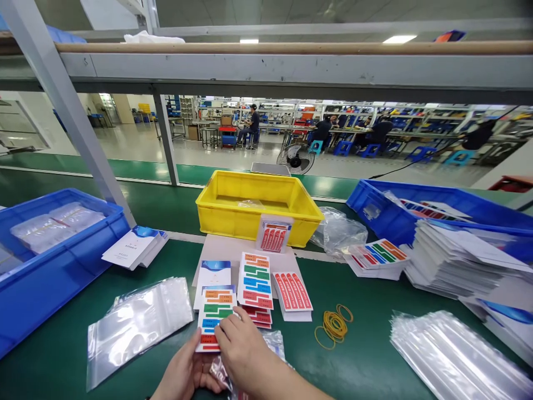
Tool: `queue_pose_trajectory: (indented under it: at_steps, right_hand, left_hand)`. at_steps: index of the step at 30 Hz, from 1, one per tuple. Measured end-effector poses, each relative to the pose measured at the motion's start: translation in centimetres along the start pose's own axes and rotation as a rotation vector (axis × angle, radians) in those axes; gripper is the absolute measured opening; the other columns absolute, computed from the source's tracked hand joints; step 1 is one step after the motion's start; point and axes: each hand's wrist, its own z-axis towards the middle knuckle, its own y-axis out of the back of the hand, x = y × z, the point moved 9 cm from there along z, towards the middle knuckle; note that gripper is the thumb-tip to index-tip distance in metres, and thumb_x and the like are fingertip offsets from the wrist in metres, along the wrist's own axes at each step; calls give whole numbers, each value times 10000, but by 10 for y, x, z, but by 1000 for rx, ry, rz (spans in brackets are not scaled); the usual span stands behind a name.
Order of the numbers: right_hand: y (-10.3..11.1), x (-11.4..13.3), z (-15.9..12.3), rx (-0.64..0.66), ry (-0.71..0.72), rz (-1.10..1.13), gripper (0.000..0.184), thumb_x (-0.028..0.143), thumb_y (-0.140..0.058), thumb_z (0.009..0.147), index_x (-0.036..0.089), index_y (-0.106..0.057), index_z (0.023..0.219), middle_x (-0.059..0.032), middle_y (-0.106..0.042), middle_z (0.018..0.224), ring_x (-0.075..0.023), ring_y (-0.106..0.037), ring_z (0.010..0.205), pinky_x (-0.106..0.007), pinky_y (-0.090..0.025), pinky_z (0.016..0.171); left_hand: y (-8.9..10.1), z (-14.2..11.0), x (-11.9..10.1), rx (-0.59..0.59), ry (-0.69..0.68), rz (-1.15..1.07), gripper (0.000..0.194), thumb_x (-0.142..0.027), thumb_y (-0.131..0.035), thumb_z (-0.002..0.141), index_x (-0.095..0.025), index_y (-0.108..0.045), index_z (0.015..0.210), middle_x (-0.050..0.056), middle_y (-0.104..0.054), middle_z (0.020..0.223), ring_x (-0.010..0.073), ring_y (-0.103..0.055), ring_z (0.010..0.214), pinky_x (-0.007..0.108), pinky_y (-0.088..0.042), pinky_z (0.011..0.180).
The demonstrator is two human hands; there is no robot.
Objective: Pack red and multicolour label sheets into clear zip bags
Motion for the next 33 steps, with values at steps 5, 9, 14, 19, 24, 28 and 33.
queue_pose_trajectory:
  at_steps: [5, 9, 14, 19, 24, 28, 33]
  right_hand:
    - [22, 17, -2, -129, 106, 27, 216, 135, -369, 829, 94, -573, 890, -84, -583, 692, -193, -500, 626, -331, -389, 561]
    - [51, 20, -19, -241, 209, 149, 215, 257, -377, 905, 158, -564, 875, -28, -604, 688, -147, -525, 607, -293, -398, 571]
    - [79, -90, -58, -202, -256, 147, 183, 177, -437, 864, 182, -578, 982, -90, -624, 928, -187, -571, 836, -350, -452, 732]
    - [46, -169, -102, 100, -529, -76, 412, 148, -623, 694, 161, -555, 1100, -151, -561, 1145, -301, -507, 1076, -562, -338, 930]
    - [32, -179, -113, 184, -582, -17, 306, 167, -589, 762, 213, -595, 1064, -90, -604, 1081, -230, -551, 1035, -548, -270, 1006]
    - [34, -183, -117, 173, -582, 49, 270, 225, -582, 789, 210, -616, 1056, -98, -606, 1107, -225, -555, 1047, -522, -292, 1009]
    - [42, -187, -120, 30, -488, 36, 298, 122, -420, 832, 187, -632, 1031, -94, -640, 1053, -201, -594, 981, -480, -400, 952]
  left_hand:
    - [-7, -4, -13, 77, -28, -145, 609, -608, -526, 735, -92, -620, 1044, 132, -712, 809, 239, -667, 661, 338, -522, 607]
    - [-4, -9, -4, 16, 140, -192, 542, -356, -700, 676, -99, -561, 1133, 129, -713, 885, 320, -660, 868, 397, -506, 741]
    - [-1, -16, 0, -110, 235, -78, 324, -309, -686, 717, -104, -590, 950, 121, -727, 789, 317, -686, 805, 362, -528, 672]
    - [-52, -6, -6, 66, 257, -3, 369, -315, -710, 705, -67, -589, 950, 142, -728, 777, 298, -691, 796, 320, -533, 663]
    - [-79, 15, -6, 78, 239, 52, 406, -328, -758, 643, -68, -593, 907, 156, -729, 808, 289, -697, 751, 340, -541, 678]
    - [-70, 31, 1, -2, 226, 48, 333, -317, -748, 654, -84, -598, 838, 134, -732, 741, 278, -701, 691, 342, -545, 654]
    - [-62, 38, 2, -39, 167, 1, 323, -337, -707, 696, -64, -624, 848, 142, -731, 754, 274, -699, 692, 347, -543, 667]
